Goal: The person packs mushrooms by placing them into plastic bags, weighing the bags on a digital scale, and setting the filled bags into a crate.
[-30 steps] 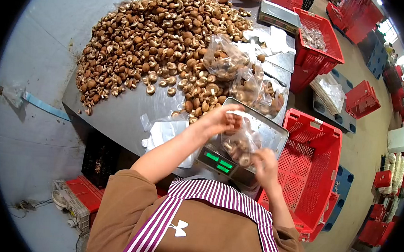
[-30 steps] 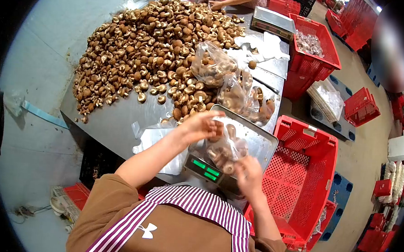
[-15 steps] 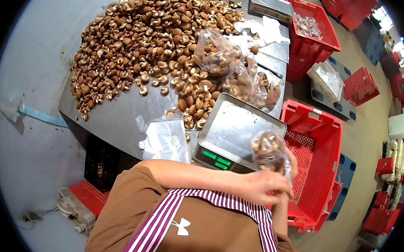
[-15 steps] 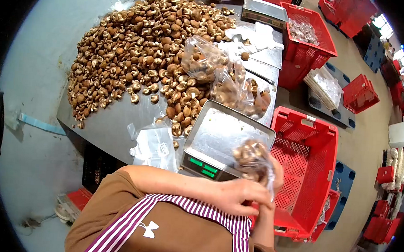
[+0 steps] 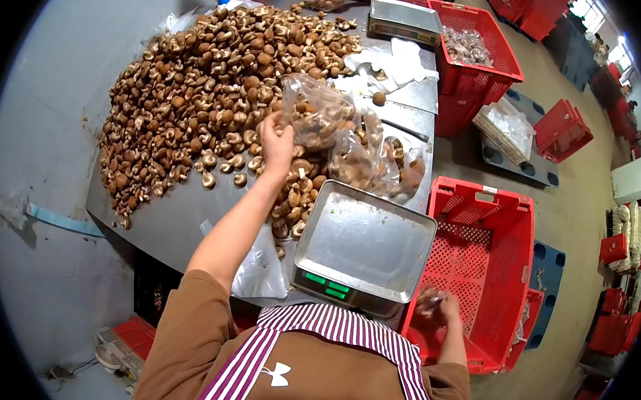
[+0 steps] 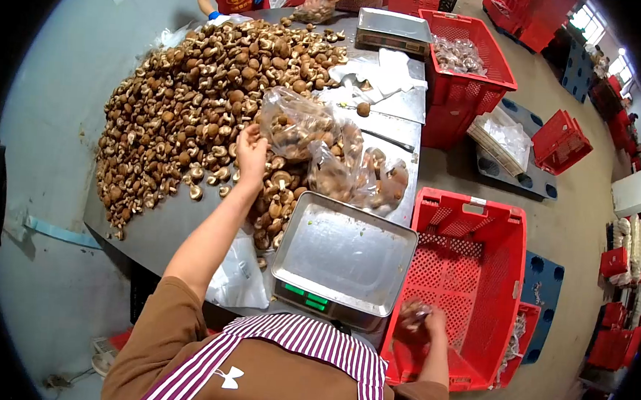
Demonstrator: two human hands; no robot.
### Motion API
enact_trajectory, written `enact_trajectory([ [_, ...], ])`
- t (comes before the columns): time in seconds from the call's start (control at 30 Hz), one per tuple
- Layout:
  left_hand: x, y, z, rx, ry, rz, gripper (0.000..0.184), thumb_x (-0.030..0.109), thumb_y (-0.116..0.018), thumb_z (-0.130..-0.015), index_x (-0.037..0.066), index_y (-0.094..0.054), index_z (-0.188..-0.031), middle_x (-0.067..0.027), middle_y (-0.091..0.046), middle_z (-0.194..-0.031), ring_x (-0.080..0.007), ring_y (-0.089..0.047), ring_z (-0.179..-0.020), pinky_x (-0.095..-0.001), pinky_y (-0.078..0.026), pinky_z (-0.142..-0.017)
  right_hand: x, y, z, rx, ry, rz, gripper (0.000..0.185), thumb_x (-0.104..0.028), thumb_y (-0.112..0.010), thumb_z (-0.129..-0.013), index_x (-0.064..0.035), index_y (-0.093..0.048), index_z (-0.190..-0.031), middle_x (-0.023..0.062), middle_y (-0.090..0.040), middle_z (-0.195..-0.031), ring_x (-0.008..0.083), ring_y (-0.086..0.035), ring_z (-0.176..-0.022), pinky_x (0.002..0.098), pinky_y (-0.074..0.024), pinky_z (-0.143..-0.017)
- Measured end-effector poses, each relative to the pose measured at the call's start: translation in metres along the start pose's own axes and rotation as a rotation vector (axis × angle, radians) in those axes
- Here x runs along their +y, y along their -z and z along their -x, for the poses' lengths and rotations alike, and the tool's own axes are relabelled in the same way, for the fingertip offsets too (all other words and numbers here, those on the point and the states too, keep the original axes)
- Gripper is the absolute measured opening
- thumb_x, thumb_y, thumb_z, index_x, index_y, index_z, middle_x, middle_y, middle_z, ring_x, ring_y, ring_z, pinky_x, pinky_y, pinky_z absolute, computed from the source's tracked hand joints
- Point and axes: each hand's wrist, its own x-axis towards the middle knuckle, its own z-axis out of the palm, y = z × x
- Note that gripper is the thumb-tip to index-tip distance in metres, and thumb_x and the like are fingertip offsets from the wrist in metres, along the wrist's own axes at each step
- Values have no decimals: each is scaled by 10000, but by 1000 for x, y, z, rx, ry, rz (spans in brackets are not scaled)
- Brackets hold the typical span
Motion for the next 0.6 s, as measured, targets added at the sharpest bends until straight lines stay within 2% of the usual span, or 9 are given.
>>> enact_trajectory([
  [0.07,13,-2,-19,-10,39,-133,448,78,-635,-822,22,-541,-1256,-149,-523,-1221,-272,-603,-1032,-381,-486,-882,78,-62,-18,-291,-219,-446,334,0,-552,-849,-75,-688,-1145,53,-693,-937,212,-651,-855,369,-555,-683],
  [0.1,3,-4,-36,-46,67,-305,611,212,-688,-817,45,-478,-1366,-178,-487,-1332,-321,-535,-1198,-436,-443,-984,57,-60,-13,-377,-193,-48,419,24,-571,-800,-91,-681,-1188,83,-695,-1034,245,-651,-959,364,-552,-799],
  [0.2,-7,-15,-75,-69,110,-613,987,452,-759,-765,80,-264,-1533,-222,-328,-1537,-403,-385,-1373,-493,-327,-1125,60,-96,4,1,96,235,440,31,-555,-790,-82,-675,-1198,115,-687,-1120,251,-630,-1064,355,-510,-918],
  [0.27,-12,-27,-89,-28,89,-695,881,449,-787,-768,31,-413,-1448,-224,-441,-1462,-356,-458,-1321,-446,-387,-1079,1,-54,26,-365,-264,-23,439,28,-541,-803,-69,-666,-1212,135,-688,-1147,265,-610,-1125,348,-462,-988],
  [0.3,-22,-29,-99,-67,101,-744,843,448,-780,-775,34,-447,-1430,-216,-469,-1448,-345,-484,-1304,-436,-406,-1063,8,-58,27,-352,-272,-34,439,28,-541,-803,-69,-666,-1212,135,-688,-1147,265,-610,-1125,348,-462,-988],
  [0.37,-2,-25,-102,-303,209,-662,491,377,-711,-846,37,-665,-1198,-125,-723,-1058,-272,-684,-961,-384,-506,-899,49,-78,23,13,-132,-303,419,36,-520,-811,-46,-671,-1193,145,-688,-1146,276,-627,-1093,351,-479,-956],
  [0.43,-1,-28,-104,-350,207,-293,357,327,-681,-870,52,-693,-1098,-74,-732,-952,-240,-679,-824,-371,-518,-824,44,-65,29,26,-207,-514,366,31,-489,-846,-13,-671,-1161,147,-694,-1094,270,-644,-1033,350,-493,-914],
  [0.5,79,-33,-70,-287,269,124,218,282,-564,-943,100,-617,-836,-41,-674,-810,-178,-640,-767,-347,-483,-810,6,-23,45,290,-95,-231,295,8,-476,-893,13,-663,-1121,135,-694,-1015,256,-651,-963,345,-503,-867],
  [0.6,120,-25,-75,-334,106,307,129,143,-556,-924,31,-613,-892,-75,-656,-784,-164,-632,-717,-311,-542,-712,-30,10,43,534,5,-352,224,-49,-484,-955,24,-647,-1090,121,-678,-994,249,-647,-943,346,-507,-855],
])
